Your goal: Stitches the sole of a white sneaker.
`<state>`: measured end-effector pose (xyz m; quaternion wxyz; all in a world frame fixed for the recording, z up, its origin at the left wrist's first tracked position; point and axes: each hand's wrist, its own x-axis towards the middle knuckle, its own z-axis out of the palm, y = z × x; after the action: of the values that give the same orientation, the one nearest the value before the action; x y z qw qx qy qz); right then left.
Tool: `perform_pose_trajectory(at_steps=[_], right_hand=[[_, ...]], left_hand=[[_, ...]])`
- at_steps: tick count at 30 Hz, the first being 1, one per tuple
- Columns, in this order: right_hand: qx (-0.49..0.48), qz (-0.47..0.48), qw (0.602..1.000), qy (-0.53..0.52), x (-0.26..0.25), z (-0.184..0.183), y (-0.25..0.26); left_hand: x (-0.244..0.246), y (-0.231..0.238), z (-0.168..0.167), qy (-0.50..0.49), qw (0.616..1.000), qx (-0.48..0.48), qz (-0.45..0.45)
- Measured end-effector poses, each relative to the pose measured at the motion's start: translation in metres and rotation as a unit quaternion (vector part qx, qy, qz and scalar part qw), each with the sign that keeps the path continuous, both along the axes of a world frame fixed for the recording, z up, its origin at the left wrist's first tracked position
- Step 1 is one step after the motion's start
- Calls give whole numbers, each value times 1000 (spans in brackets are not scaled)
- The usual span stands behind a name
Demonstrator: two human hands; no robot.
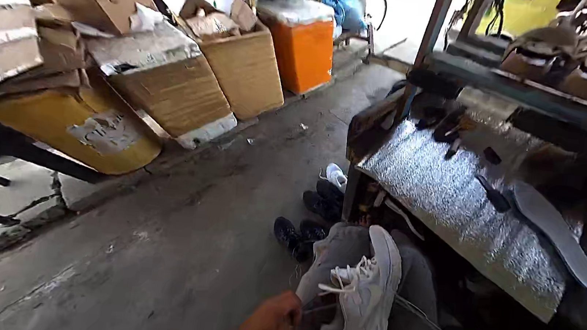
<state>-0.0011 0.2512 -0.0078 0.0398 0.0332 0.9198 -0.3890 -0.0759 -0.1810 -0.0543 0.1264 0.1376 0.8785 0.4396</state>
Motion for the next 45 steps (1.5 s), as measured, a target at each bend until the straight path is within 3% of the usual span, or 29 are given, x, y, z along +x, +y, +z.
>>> perform_pose_trajectory(at_steps=[1,3,5,7,8,10,12,14,15,16,19,20,22,24,25,26,27,29,31,33,45], right_hand=[[77,-53,994,-53,21,-15,34],[188,-198,942,-193,69,-57,97],[217,-295,887,-280,107,-96,130],[185,-307,902,-240,99,-103,112],[163,-295,924,-181,81,-96,85],[122,-228,965,-34,34,-69,15],[60,-145,982,106,-14,-42,-56],[19,-78,985,150,-43,-25,-108],[35,-63,988,137,-52,-19,-124],[55,-60,990,118,-58,-16,-133],[60,-53,995,60,-63,-9,-127],[23,-41,997,53,-59,-6,-122],[-179,-2,981,70,-56,-2,-112],[-419,28,905,66,-59,0,-106],[-483,13,873,63,-61,1,-106],[-485,-18,871,73,-62,2,-106],[-410,-54,905,94,-64,1,-109],[-146,-82,980,104,-67,0,-116],[33,-90,992,80,-70,-2,-130],[122,-102,984,83,-71,-7,-143],[122,-96,981,113,-75,-16,-163]], left_hand=[[6,-18,-9,-5,1000,-21,5],[17,-51,-27,-26,997,-74,18],[27,-70,-38,-50,994,-90,26],[33,-68,-36,-61,998,3,23],[33,-60,-31,-70,991,112,11],[27,-32,-17,-91,921,379,-16],[17,7,-2,-83,777,624,-6],[7,34,12,-108,642,759,0],[4,38,14,-127,621,773,0],[1,37,13,-144,645,750,13],[7,16,0,-127,851,504,75],[16,10,-4,-118,892,428,89],[29,3,-6,-93,945,295,105],[37,4,0,-64,979,170,92],[38,6,4,-49,988,122,76],[38,7,8,-41,994,87,54],[36,9,12,-40,996,66,33],[32,8,17,-51,998,29,-16],[27,5,19,-56,996,5,-62],[29,3,22,-55,994,-21,-87],[86,-16,44,4,997,-51,-58]])
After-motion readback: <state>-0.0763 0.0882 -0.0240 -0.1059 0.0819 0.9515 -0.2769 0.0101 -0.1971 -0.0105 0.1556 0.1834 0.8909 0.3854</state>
